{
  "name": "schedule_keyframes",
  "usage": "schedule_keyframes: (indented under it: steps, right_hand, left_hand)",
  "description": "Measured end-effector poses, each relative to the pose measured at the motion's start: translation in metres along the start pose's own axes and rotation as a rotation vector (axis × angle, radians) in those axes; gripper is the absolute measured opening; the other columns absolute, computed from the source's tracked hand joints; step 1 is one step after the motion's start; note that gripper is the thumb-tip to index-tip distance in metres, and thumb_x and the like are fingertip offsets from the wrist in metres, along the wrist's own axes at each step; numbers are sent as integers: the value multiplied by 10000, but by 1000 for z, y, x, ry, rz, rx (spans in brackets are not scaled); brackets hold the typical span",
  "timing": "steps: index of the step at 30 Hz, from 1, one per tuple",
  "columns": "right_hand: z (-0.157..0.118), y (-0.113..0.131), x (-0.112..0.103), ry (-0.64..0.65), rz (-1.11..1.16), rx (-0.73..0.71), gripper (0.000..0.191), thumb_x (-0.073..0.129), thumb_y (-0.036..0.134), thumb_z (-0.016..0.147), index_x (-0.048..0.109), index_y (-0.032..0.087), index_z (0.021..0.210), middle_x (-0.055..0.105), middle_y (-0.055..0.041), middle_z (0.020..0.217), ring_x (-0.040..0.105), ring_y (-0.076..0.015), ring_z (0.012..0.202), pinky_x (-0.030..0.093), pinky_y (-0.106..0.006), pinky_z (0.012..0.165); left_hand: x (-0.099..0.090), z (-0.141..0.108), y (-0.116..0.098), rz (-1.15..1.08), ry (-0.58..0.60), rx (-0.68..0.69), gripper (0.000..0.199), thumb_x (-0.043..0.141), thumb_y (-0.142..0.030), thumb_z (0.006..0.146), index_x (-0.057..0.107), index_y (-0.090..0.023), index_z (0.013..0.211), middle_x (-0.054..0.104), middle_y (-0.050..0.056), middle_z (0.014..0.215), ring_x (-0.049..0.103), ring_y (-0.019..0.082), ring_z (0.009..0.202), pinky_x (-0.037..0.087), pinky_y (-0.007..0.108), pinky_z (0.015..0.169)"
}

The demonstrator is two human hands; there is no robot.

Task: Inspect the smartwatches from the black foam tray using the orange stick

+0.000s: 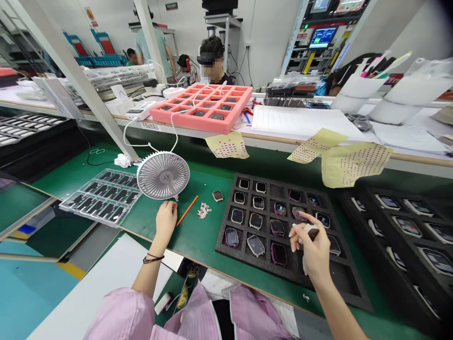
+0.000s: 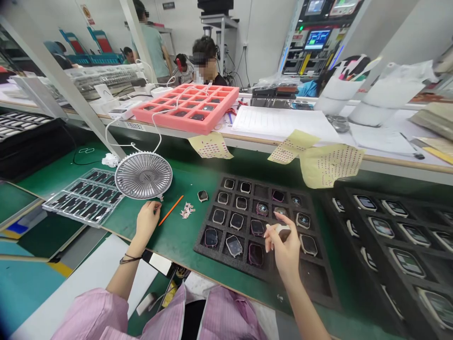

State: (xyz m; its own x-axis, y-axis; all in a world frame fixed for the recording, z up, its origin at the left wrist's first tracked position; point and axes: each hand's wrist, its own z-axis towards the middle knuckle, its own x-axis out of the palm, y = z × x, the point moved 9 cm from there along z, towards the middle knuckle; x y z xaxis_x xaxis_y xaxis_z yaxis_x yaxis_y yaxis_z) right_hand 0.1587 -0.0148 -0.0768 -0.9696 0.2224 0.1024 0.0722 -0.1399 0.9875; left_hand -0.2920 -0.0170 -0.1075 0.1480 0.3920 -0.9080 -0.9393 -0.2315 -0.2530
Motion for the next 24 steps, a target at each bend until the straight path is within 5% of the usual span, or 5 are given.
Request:
schedule_keyframes:
  steps: [8,12,17,24]
  right_hand:
    - [0,-2,-4,1,-1,3,357,685,302,802,560,215,1125,573,68,576,451,-87,342,370,-202,345]
    - [0,-1,0,22,-2,1,339,679,303,808,560,217,1114,578,67,579,450,-82,341,365,-197,347]
    - [-4,9,7,33,-8,0,350,679,318,801,551,217,1110,576,67,578,451,-87,338,363,-201,341]
    - [-14,21,-8,0,-94,-42,357,669,333,806,549,210,1120,567,70,583,451,-81,347,386,-212,379]
  left_hand:
    - [-15,4,-28,-77,-51,74,178,444,-217,916,616,-171,928,684,110,966,651,248,891,507,329,750]
    - [-23,-8,-96,-270,57,296,176,449,-239,945,619,-194,945,677,54,943,653,173,793,506,275,721]
    - [-8,-8,-202,-315,278,692,189,450,-206,957,625,-189,1025,692,57,1037,625,191,1003,487,311,909]
    - [44,38,-249,-98,542,787,269,613,-231,866,619,-192,1132,681,76,1135,598,225,1092,486,311,904]
